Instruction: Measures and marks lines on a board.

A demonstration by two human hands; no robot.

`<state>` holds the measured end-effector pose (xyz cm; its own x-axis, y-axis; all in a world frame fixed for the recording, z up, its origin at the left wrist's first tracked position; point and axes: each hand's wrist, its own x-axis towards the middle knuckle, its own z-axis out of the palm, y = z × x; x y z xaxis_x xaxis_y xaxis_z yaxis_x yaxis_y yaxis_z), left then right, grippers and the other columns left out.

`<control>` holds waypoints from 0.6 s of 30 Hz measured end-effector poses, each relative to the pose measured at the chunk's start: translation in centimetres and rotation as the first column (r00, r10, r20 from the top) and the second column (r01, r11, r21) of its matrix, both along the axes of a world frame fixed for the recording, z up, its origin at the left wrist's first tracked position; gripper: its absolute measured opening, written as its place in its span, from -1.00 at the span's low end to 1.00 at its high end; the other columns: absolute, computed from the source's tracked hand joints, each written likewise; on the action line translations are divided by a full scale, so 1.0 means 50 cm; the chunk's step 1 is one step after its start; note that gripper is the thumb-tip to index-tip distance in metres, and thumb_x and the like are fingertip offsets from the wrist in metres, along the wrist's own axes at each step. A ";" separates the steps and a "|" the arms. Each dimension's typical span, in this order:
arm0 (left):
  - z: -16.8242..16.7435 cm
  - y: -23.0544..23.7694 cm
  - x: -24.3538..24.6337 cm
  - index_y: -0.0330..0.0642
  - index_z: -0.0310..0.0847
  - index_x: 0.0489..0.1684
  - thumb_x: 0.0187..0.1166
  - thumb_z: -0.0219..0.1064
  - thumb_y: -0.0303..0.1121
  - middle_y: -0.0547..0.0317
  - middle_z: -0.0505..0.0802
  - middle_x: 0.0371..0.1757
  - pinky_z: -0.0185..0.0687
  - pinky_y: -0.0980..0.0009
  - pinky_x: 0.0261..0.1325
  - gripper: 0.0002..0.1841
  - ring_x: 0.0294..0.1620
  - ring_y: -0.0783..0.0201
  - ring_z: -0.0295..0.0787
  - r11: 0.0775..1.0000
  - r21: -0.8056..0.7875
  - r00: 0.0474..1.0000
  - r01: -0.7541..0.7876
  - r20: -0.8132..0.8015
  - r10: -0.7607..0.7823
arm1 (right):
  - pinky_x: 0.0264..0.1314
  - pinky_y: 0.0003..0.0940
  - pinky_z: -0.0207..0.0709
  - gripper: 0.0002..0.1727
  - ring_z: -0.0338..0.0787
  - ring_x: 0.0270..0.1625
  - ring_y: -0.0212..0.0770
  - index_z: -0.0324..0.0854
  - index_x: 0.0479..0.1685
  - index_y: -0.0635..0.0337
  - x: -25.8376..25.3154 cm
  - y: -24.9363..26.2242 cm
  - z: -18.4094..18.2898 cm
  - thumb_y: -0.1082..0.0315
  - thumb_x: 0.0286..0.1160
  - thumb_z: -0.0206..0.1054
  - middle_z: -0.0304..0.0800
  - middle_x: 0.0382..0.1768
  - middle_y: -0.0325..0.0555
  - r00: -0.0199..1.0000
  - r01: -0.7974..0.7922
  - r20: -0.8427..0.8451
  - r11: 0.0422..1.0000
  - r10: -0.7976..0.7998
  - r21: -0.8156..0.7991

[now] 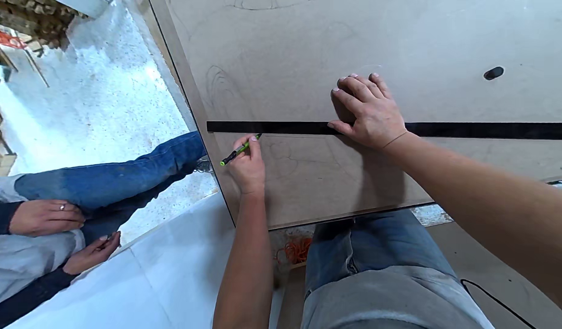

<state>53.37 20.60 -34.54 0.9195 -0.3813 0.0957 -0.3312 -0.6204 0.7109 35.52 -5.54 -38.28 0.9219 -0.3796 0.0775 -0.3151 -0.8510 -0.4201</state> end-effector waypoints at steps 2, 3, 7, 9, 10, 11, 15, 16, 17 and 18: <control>-0.004 0.000 -0.001 -0.22 0.82 -0.04 0.70 0.34 -0.30 0.20 0.95 -0.20 0.81 0.47 0.02 -0.80 -0.18 0.50 0.89 1.000 0.003 1.000 -0.002 0.005 0.002 | 0.91 0.17 -0.08 -0.15 0.28 0.84 -0.02 0.52 0.65 -0.11 0.000 0.001 -0.001 -0.48 0.54 0.07 0.40 0.74 -0.10 1.000 0.001 0.002 1.000 -0.001 -0.001; -0.005 -0.001 -0.002 -0.22 0.82 -0.03 0.71 0.34 -0.30 0.19 0.95 -0.20 0.81 0.47 0.03 -0.80 -0.17 0.49 0.89 1.000 0.002 1.000 -0.005 0.007 0.005 | 0.91 0.17 -0.09 -0.15 0.27 0.84 -0.02 0.52 0.65 -0.11 0.001 0.000 0.000 -0.47 0.54 0.07 0.40 0.75 -0.10 1.000 0.001 0.001 1.000 -0.001 0.000; -0.007 -0.015 -0.030 -0.24 0.81 -0.01 0.72 0.34 -0.30 0.16 0.96 -0.18 0.82 0.47 0.03 -0.79 -0.17 0.47 0.91 1.000 -0.008 1.000 0.002 -0.027 -0.002 | 0.91 0.18 -0.10 -0.16 0.27 0.84 0.00 0.52 0.64 -0.11 0.001 0.000 0.000 -0.46 0.54 0.08 0.40 0.74 -0.08 1.000 -0.002 0.001 1.000 0.002 -0.001; -0.006 -0.030 -0.060 -0.20 0.81 0.02 0.72 0.33 -0.27 0.18 0.95 -0.15 0.82 0.45 0.05 -0.79 -0.13 0.46 0.90 0.999 0.011 0.998 0.041 -0.049 -0.040 | 0.92 0.18 -0.10 -0.15 0.26 0.84 -0.02 0.51 0.65 -0.12 0.000 0.000 -0.002 -0.47 0.54 0.08 0.39 0.75 -0.09 1.000 -0.002 -0.004 1.000 0.002 -0.003; -0.009 -0.038 -0.077 -0.19 0.82 0.04 0.72 0.33 -0.27 0.18 0.94 -0.13 0.82 0.43 0.08 -0.78 -0.10 0.44 0.89 0.997 0.014 0.996 0.073 -0.050 -0.072 | 0.92 0.18 -0.11 -0.15 0.25 0.84 -0.02 0.51 0.65 -0.11 0.000 0.000 -0.002 -0.47 0.54 0.08 0.38 0.75 -0.09 1.000 -0.004 -0.004 1.000 0.004 -0.003; -0.014 -0.046 -0.094 -0.18 0.82 0.04 0.72 0.33 -0.26 0.18 0.94 -0.11 0.82 0.41 0.09 -0.78 -0.09 0.43 0.88 0.994 0.009 0.993 0.111 -0.043 -0.110 | 0.92 0.17 -0.11 -0.15 0.25 0.85 -0.02 0.52 0.65 -0.11 -0.001 -0.001 -0.002 -0.47 0.54 0.08 0.38 0.76 -0.09 1.000 -0.006 -0.003 1.000 0.006 -0.003; -0.024 -0.082 -0.158 -0.15 0.84 0.06 0.69 0.36 -0.24 0.20 0.93 -0.10 0.80 0.40 0.10 -0.77 -0.07 0.42 0.86 0.973 0.008 0.973 0.231 0.020 -0.231 | 0.92 0.17 -0.10 -0.15 0.25 0.84 -0.02 0.52 0.65 -0.09 -0.001 -0.001 -0.004 -0.47 0.55 0.08 0.38 0.75 -0.08 1.000 -0.013 0.006 1.000 0.013 -0.001; -0.024 -0.090 -0.170 -0.14 0.85 0.05 0.67 0.38 -0.25 0.21 0.93 -0.10 0.80 0.41 0.11 -0.78 -0.07 0.42 0.86 0.969 0.002 0.969 0.247 0.028 -0.247 | 0.92 0.17 -0.09 -0.16 0.27 0.84 -0.02 0.53 0.64 -0.09 -0.001 -0.001 -0.005 -0.46 0.55 0.09 0.40 0.75 -0.08 1.000 -0.012 0.017 1.000 0.012 -0.004; -0.023 -0.097 -0.180 -0.14 0.86 0.05 0.66 0.39 -0.25 0.20 0.93 -0.09 0.79 0.39 0.15 -0.78 -0.04 0.40 0.86 0.964 -0.003 0.964 0.266 0.024 -0.266 | 0.92 0.16 -0.08 -0.16 0.28 0.83 -0.02 0.54 0.63 -0.09 -0.001 -0.001 -0.006 -0.46 0.54 0.09 0.41 0.74 -0.09 1.000 -0.010 0.019 1.000 0.010 -0.007; -0.022 -0.102 -0.187 -0.14 0.85 0.05 0.67 0.38 -0.25 0.20 0.93 -0.09 0.77 0.37 0.19 -0.78 -0.01 0.39 0.86 0.958 -0.005 0.958 0.287 0.019 -0.287 | 0.92 0.16 -0.08 -0.16 0.27 0.84 -0.03 0.53 0.64 -0.09 -0.001 -0.002 -0.005 -0.46 0.54 0.09 0.40 0.74 -0.09 1.000 -0.011 0.014 1.000 0.011 -0.006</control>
<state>44.04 15.48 -35.64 0.7698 -0.6277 0.1153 -0.5073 -0.4922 0.7074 35.46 -5.63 -38.53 0.9247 -0.3693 0.0928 -0.3000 -0.8567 -0.4195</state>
